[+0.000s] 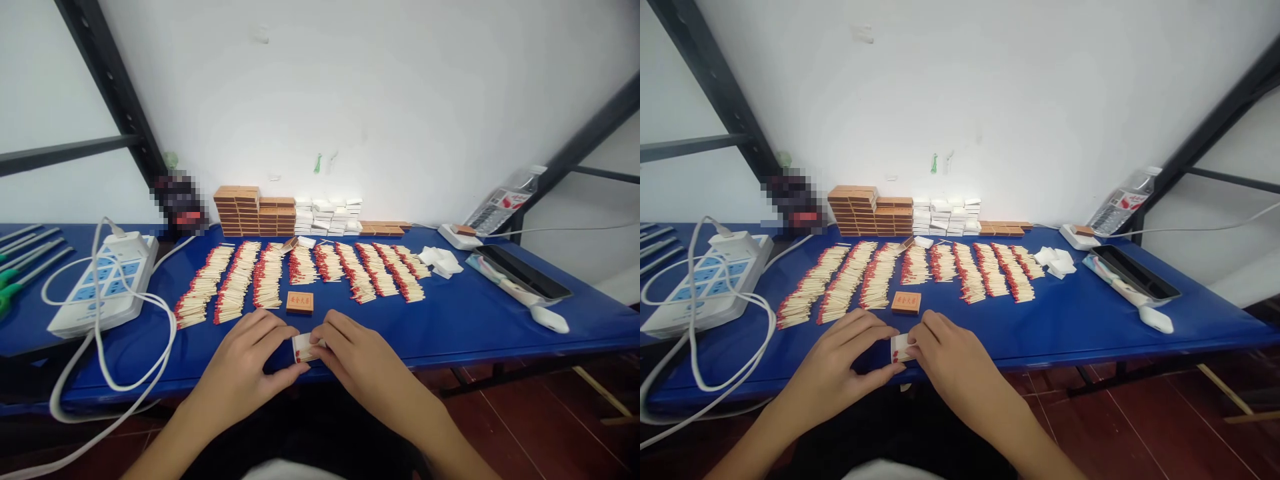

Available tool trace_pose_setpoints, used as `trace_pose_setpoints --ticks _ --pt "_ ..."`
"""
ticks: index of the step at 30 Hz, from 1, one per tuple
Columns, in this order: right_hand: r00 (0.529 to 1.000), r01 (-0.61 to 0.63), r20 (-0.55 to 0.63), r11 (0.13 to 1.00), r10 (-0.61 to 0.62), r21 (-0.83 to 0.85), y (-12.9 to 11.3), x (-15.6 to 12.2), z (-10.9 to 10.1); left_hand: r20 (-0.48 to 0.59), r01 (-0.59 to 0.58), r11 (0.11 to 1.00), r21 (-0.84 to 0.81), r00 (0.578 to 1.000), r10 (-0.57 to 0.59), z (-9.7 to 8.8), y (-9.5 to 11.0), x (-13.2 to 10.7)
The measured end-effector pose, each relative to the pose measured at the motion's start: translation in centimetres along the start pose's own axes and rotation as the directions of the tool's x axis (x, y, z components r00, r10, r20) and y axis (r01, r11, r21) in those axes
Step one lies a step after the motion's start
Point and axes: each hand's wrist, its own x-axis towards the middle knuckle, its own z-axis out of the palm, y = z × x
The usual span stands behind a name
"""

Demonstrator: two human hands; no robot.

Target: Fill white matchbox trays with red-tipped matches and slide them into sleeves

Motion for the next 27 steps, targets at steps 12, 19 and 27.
trace_pose_setpoints --ticks 12,19,27 --pt "0.938 -0.275 -0.191 0.957 0.288 0.094 11.1 -2.7 -3.3 -0.002 0.005 1.000 0.012 1.000 -0.005 0.0 0.0 -0.1" --pt "0.944 -0.266 -0.167 0.956 0.284 0.123 11.6 -2.7 -2.8 0.014 0.017 1.000 0.018 1.000 -0.017 0.1 -0.1 -0.2" --pt "0.956 -0.268 -0.100 0.959 0.277 0.095 11.9 -2.3 -3.1 0.015 0.009 1.000 0.030 1.000 -0.010 0.1 -0.2 -0.3"
